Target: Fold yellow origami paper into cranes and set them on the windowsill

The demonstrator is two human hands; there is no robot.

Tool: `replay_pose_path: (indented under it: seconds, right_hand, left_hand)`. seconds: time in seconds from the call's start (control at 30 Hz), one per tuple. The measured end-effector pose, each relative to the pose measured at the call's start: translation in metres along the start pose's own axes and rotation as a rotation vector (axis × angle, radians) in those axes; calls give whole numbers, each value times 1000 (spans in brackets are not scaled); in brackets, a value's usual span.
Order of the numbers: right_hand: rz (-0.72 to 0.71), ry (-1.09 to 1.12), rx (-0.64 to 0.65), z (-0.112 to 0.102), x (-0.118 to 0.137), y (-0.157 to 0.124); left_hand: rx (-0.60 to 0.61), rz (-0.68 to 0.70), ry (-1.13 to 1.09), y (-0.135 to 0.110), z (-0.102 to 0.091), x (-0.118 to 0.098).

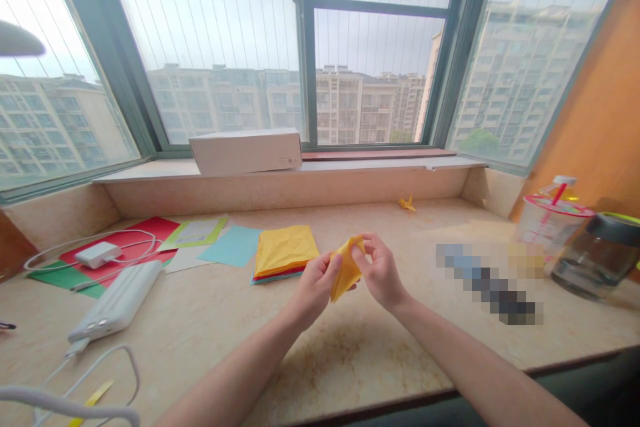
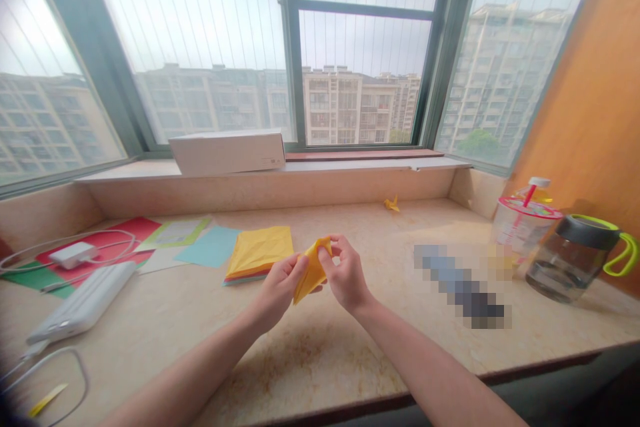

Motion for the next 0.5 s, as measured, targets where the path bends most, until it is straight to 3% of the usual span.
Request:
replay_pose_path:
  seconds: [0.2,0.33,0.5]
  right_hand:
    - [34,184,243,9,8,0]
    - [-33,162,336,8,16,0]
    - [-12,115,409,15,3,-1]
  left_hand:
    - [-15,30,-33,5,-8,0]
    - [10,9,-116,5,-7,-4]
    - [80,-10,-143,3,0,-7]
Point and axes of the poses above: each hand's wrist, its own y-axis towards the middle knuckle, its own z-axis out of the palm, x = y × z, the point moved 9 cm from there along y, towards the middle knuckle, and after that the axes turned 8 degrees about z, right-handed, at the moved point
